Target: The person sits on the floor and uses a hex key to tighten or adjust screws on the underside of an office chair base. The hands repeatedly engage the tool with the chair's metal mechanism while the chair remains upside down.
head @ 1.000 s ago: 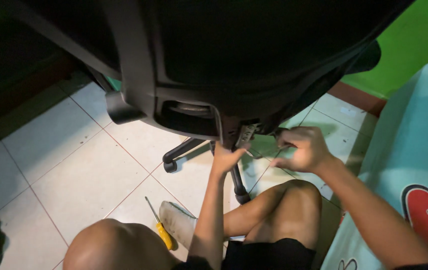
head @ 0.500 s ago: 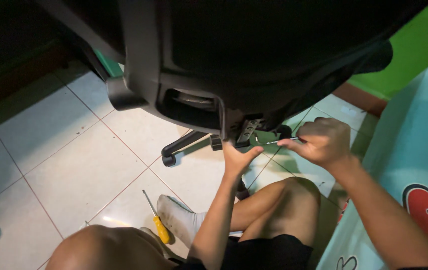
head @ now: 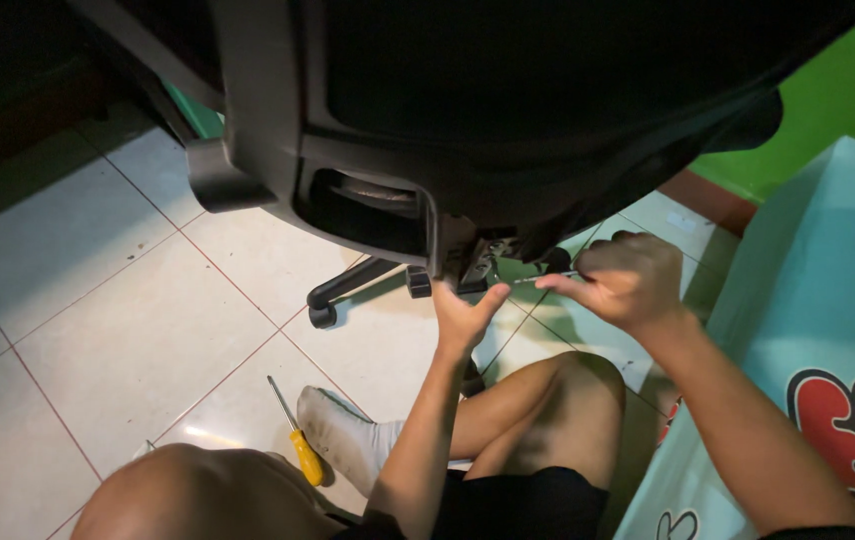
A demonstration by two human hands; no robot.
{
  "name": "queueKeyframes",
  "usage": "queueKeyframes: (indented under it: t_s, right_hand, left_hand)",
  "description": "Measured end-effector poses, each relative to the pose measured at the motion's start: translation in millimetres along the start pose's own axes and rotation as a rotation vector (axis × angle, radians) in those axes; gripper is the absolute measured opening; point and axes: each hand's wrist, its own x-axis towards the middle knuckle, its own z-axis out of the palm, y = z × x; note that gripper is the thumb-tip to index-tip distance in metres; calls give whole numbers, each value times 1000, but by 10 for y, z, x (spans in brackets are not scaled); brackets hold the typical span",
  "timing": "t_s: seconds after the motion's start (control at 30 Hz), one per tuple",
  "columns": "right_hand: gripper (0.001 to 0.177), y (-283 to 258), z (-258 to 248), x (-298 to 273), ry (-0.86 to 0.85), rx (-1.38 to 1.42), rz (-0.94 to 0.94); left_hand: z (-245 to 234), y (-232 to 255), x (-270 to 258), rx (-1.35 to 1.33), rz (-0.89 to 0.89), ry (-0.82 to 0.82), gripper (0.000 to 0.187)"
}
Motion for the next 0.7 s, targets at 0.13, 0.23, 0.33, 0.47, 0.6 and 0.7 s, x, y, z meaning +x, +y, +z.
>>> queueKeyframes:
  t_s: [0.13,0.23,0.33,0.47,0.6,0.7]
  right_hand:
    - [59,13,16,16,14,72,-23]
    - [66,12,28,10,-33,38,-3]
    - [67,2,48,13,-24,-29,-17]
    - [66,-1,42,36,-10,-33,-26]
    - [67,-16,0,44,-10,-24,-46]
    - [67,-34,-7,53,6,-17,-53]
  left_hand:
    - [2,24,10,6,66,-13,93]
    - [6,70,20,-40,69,-34,91]
    - [19,126,36,-38,35,-35,89]
    - [22,181,56,-45,39,-34,91]
    - [18,188,62,-48,60,-47,92]
    - [11,177,64,-41,102,-40,96]
